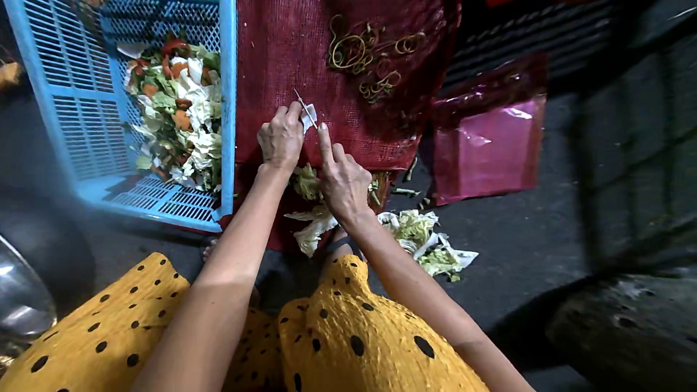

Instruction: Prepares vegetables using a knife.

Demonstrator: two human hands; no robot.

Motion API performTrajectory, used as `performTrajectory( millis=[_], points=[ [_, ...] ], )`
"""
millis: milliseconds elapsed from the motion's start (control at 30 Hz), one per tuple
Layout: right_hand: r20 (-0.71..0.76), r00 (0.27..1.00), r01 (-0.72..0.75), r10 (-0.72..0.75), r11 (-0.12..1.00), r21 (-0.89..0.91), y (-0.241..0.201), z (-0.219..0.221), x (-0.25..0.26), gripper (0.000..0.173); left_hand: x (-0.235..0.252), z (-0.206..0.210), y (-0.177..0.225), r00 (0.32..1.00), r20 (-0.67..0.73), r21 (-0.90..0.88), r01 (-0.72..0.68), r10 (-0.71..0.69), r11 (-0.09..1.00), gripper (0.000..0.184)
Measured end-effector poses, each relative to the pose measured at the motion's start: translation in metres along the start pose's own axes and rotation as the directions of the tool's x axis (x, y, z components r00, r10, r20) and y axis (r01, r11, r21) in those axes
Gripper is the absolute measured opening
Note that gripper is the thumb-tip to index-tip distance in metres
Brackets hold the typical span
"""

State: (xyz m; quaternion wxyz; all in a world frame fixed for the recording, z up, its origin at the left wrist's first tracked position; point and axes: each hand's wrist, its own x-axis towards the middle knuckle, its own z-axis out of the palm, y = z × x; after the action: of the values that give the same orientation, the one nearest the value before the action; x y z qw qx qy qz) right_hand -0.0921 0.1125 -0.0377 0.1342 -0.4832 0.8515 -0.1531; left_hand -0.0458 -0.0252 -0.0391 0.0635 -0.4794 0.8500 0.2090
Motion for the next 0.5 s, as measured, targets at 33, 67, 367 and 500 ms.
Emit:
performTrajectory(
  millis=[33, 67, 367, 500],
  points=[
    [-0.002, 1.000, -0.004, 0.004, 1.000, -0.014, -0.001, 0.000, 0.000, 0.063, 0.000, 0.003, -0.001, 1.000, -0.019, 0.003, -0.016, 0.016, 1.000, 0.025],
    [-0.001, 1.000, -0.011, 0.011, 1.000, -0.024, -0.002, 0.001, 0.001, 0.062, 0.000, 0.006, -0.002, 0.998, -0.045, 0.005, -0.035, 0.035, 0.999, 0.024],
    [0.057, 0.998, -0.020, 0.020, 1.000, -0.005, -0.005, 0.024, 0.031, 0.061, -0.002, 0.018, -0.010, 0.983, -0.162, 0.025, -0.089, 0.092, 0.996, 0.022],
    [0.089, 0.996, -0.020, 0.018, 1.000, 0.017, 0.001, 0.025, 0.007, 0.063, -0.003, 0.010, -0.008, 0.997, -0.075, -0.068, -0.007, 0.002, 0.998, 0.025]
  ],
)
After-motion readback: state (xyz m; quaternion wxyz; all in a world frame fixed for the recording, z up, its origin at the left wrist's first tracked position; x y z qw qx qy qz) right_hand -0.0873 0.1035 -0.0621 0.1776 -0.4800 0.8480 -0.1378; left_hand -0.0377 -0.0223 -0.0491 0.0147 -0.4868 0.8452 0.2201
